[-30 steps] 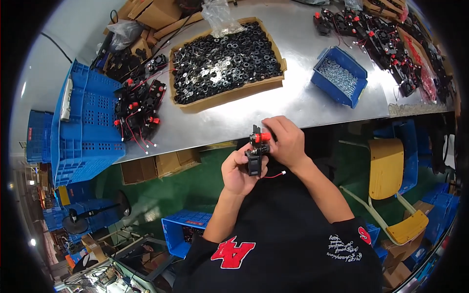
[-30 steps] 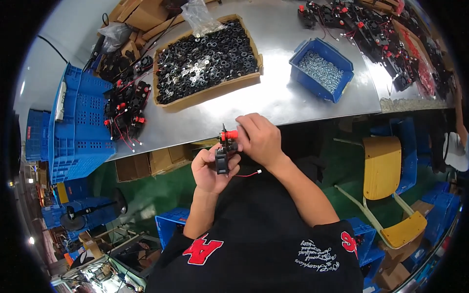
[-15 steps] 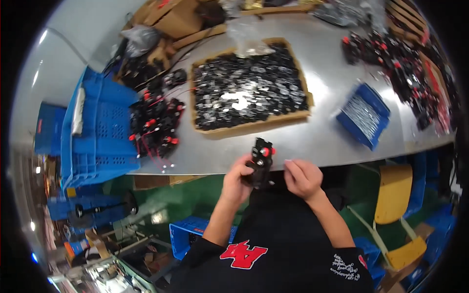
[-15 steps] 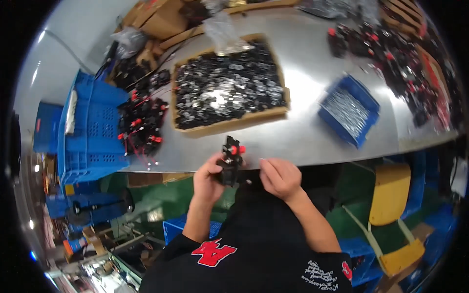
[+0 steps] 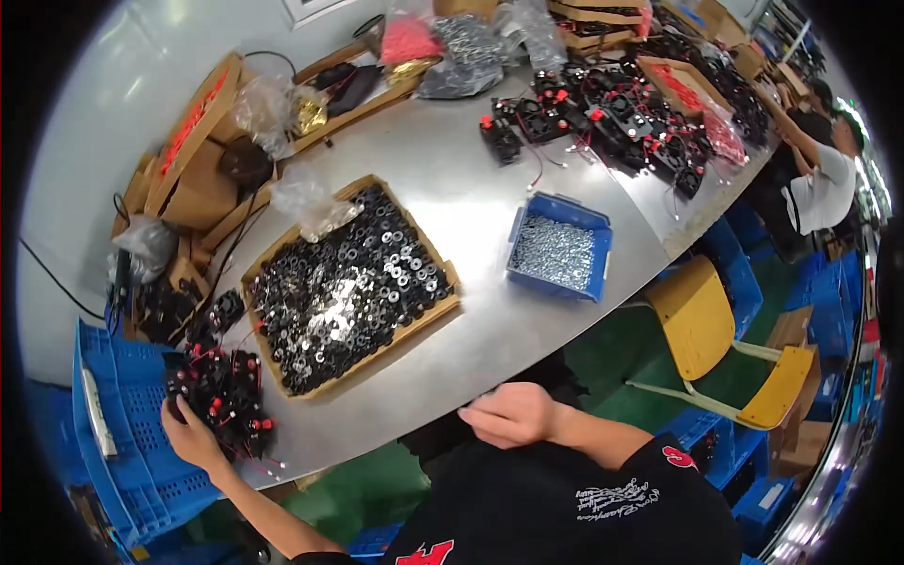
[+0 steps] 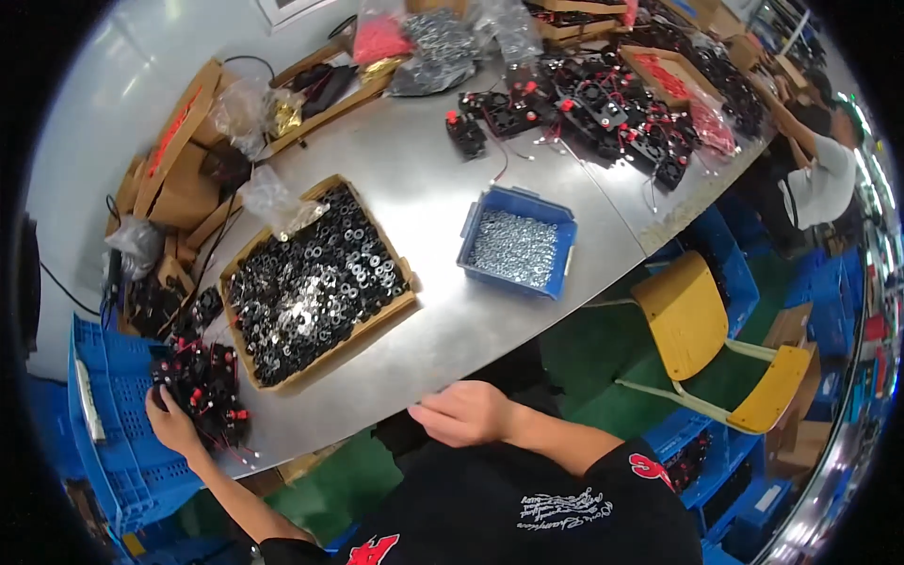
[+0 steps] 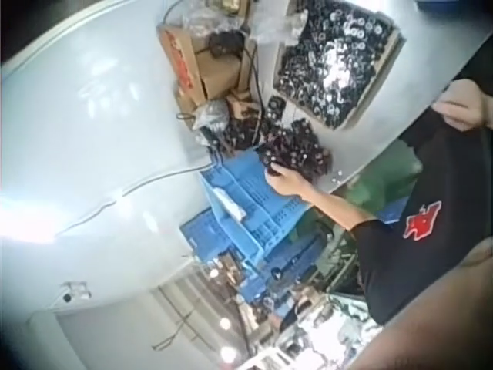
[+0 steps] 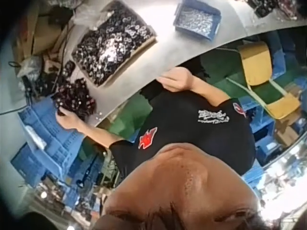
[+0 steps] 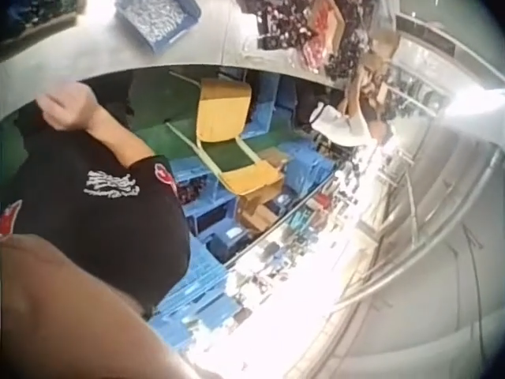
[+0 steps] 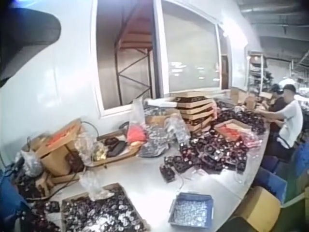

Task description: Assembling small electronic or toy components at a factory workstation.

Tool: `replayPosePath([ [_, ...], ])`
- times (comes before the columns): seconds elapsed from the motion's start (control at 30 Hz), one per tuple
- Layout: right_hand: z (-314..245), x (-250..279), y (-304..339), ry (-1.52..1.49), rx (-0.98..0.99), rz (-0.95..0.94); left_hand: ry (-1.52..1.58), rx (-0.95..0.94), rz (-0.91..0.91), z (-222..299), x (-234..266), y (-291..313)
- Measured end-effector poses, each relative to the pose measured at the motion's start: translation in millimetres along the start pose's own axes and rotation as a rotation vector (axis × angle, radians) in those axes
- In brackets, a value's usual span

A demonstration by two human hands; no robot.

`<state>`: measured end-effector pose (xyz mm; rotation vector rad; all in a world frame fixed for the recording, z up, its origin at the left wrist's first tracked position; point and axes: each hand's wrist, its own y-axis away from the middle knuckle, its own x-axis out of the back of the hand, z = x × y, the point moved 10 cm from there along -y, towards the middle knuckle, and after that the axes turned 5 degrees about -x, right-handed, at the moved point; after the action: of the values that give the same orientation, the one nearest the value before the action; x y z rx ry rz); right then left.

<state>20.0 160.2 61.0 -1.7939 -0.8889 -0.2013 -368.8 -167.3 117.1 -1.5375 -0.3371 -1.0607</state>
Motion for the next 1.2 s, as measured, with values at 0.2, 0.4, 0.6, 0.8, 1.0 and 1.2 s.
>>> replayPosePath([
  [0.2, 114.5, 128.5, -50.1, 0.284, -0.385, 0.237, -0.323, 0.067, -0.202, -25.8, -56.1, -6.9],
  [0.4, 317.8, 185.1, -78.8, 0.560, -0.700, 0.154, -0.229, -0.067, 0.245, 90.3, 20.0, 12.7],
  [0.6, 380.7, 181.0, -102.2, 0.876, -0.554, 0.020, 0.534, -0.113, -0.163, 222.0, 21.2, 115.2],
  [0.8, 344.4, 230.6, -105.8, 0.570, -0.754, 0.436, 0.920, -0.048, -0.414, 310.8, 15.3, 177.8],
  [1.0, 264.4, 140.8, -66.6, -0.989, -1.098, 0.581, 1.136, -0.062, -0.652, 351.5, 9.2, 177.2],
  [1.2, 86.2, 72.7, -50.7, -0.327, -0.691, 0.209, 1.143, -0.061, -0.344, 346.1, 34.8, 138.7],
])
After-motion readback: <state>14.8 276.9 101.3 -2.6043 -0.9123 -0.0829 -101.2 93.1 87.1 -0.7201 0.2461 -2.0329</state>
